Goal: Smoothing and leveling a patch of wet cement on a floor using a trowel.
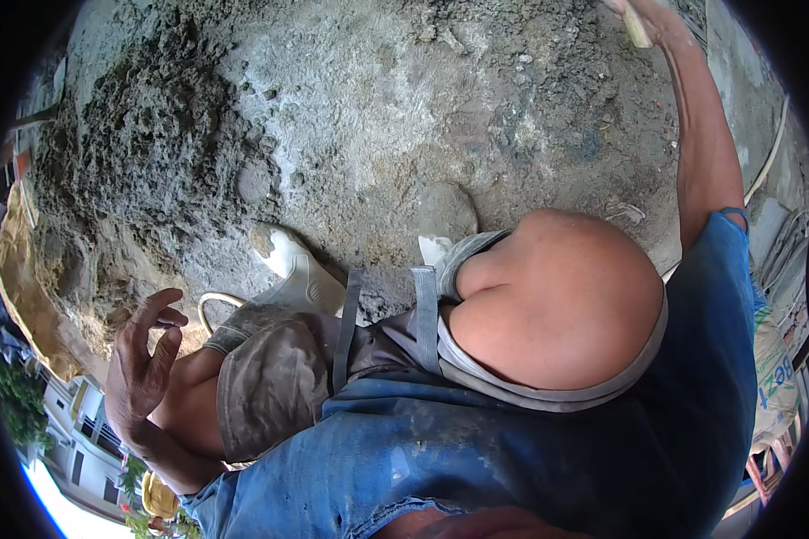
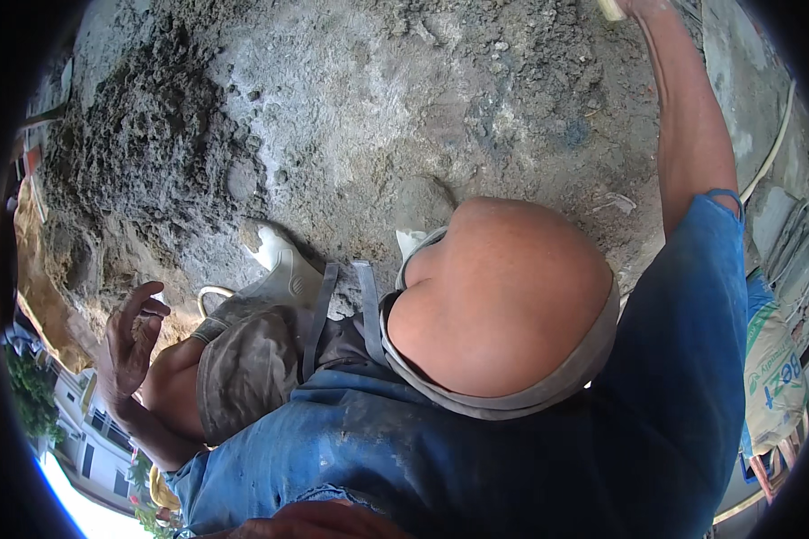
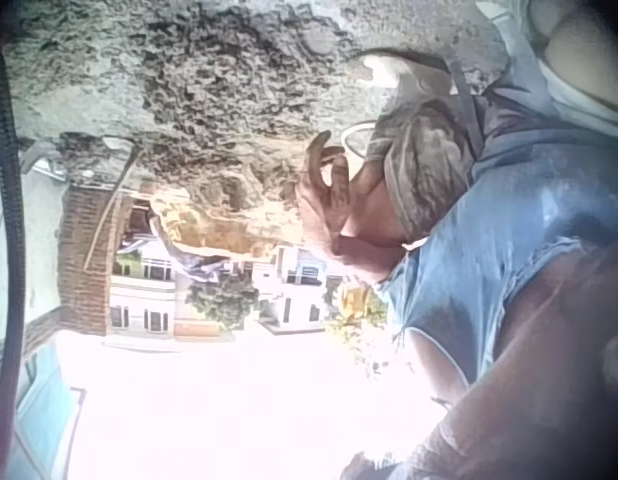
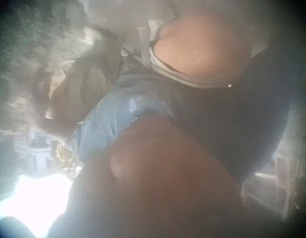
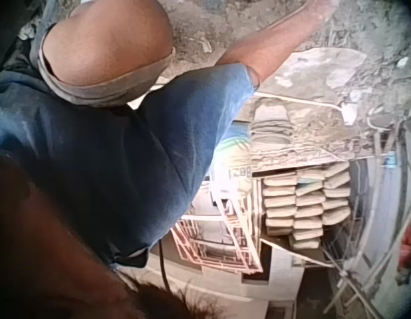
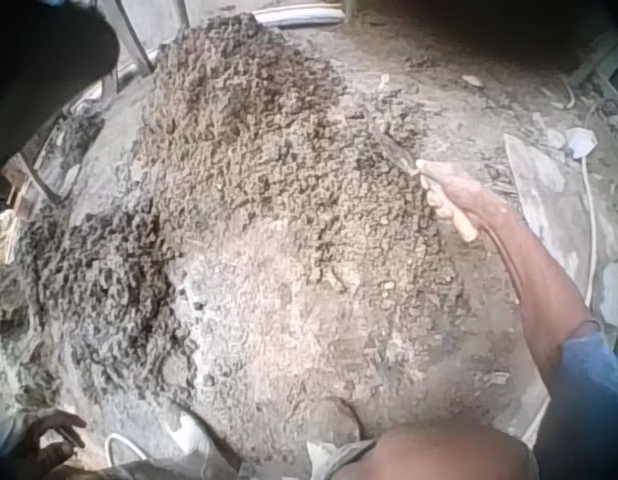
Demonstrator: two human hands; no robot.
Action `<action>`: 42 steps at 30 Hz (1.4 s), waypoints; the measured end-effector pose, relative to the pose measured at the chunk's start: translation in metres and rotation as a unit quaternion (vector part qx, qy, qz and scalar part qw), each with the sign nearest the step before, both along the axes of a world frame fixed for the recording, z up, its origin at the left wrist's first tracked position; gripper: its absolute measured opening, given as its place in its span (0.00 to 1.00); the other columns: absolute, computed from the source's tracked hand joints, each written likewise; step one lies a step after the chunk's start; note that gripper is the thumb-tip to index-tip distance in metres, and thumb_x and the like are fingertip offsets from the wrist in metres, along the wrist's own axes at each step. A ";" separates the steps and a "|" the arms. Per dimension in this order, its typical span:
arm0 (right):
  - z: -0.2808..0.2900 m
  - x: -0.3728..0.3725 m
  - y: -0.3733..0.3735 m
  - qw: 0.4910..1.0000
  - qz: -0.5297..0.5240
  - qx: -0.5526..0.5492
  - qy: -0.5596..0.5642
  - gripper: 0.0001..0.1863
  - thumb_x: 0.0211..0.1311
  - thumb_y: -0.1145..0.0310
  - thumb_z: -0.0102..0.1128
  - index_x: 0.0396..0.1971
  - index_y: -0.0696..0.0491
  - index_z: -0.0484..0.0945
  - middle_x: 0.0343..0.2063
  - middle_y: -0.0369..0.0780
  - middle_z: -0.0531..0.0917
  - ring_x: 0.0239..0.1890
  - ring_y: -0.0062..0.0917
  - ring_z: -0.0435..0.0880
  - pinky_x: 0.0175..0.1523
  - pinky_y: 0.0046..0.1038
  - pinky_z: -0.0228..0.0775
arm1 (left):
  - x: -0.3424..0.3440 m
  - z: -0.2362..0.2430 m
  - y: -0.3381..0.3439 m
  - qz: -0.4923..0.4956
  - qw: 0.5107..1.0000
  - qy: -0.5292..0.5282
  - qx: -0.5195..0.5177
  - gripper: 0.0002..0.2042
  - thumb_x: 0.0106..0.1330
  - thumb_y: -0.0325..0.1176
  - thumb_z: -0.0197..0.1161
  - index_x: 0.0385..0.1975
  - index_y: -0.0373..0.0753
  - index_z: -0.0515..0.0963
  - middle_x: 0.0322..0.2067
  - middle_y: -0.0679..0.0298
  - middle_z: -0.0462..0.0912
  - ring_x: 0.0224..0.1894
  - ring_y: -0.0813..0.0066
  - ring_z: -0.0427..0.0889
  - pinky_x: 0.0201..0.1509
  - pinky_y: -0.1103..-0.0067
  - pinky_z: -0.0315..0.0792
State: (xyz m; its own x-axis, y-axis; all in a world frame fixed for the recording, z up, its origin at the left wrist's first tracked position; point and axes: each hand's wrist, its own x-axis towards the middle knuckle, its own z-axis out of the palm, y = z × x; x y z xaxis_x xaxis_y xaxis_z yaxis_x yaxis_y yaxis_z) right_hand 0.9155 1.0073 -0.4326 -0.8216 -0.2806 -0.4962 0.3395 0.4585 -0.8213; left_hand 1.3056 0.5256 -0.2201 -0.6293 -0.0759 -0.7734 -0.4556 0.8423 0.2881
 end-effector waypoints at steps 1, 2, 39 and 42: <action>0.002 -0.005 -0.002 0.999 -0.009 -0.047 0.017 0.15 0.75 0.52 0.54 0.34 0.48 0.74 0.17 0.30 0.71 0.14 0.13 0.67 0.15 0.19 0.59 | 0.001 -0.001 -0.002 -0.001 1.000 0.002 0.001 0.25 0.72 0.50 0.59 0.58 0.33 0.75 0.38 0.54 0.85 0.43 0.60 0.83 0.53 0.68 0.73; -0.013 0.014 -0.004 0.999 0.034 0.009 0.008 0.19 0.75 0.49 0.52 0.35 0.51 0.74 0.15 0.29 0.70 0.12 0.11 0.66 0.13 0.16 0.59 | 0.004 -0.001 -0.004 -0.005 1.000 0.008 0.007 0.26 0.72 0.50 0.59 0.58 0.33 0.75 0.38 0.54 0.84 0.43 0.60 0.83 0.52 0.68 0.73; -0.035 0.023 0.079 0.980 0.045 0.149 0.120 0.21 0.74 0.47 0.54 0.32 0.50 0.72 0.13 0.27 0.68 0.10 0.08 0.63 0.13 0.12 0.55 | 0.015 -0.003 0.003 -0.017 0.998 0.062 0.026 0.25 0.72 0.49 0.58 0.58 0.33 0.74 0.38 0.52 0.85 0.43 0.59 0.84 0.52 0.68 0.74; 0.008 0.000 0.035 0.996 0.000 0.023 0.090 0.14 0.74 0.52 0.54 0.35 0.47 0.75 0.18 0.30 0.73 0.17 0.14 0.72 0.16 0.19 0.62 | 0.020 0.010 0.006 0.009 0.997 0.075 0.001 0.26 0.71 0.50 0.60 0.57 0.33 0.75 0.39 0.52 0.85 0.43 0.59 0.84 0.53 0.67 0.74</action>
State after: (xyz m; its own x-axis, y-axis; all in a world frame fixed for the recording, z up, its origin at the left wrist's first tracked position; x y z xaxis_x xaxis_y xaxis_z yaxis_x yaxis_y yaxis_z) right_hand 0.9155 1.0427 -0.4247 -0.8986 -0.2604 -0.3531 0.1885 0.4976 -0.8467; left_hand 1.3259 0.5318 -0.2102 -0.7362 -0.0871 -0.6711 -0.4230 0.8333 0.3559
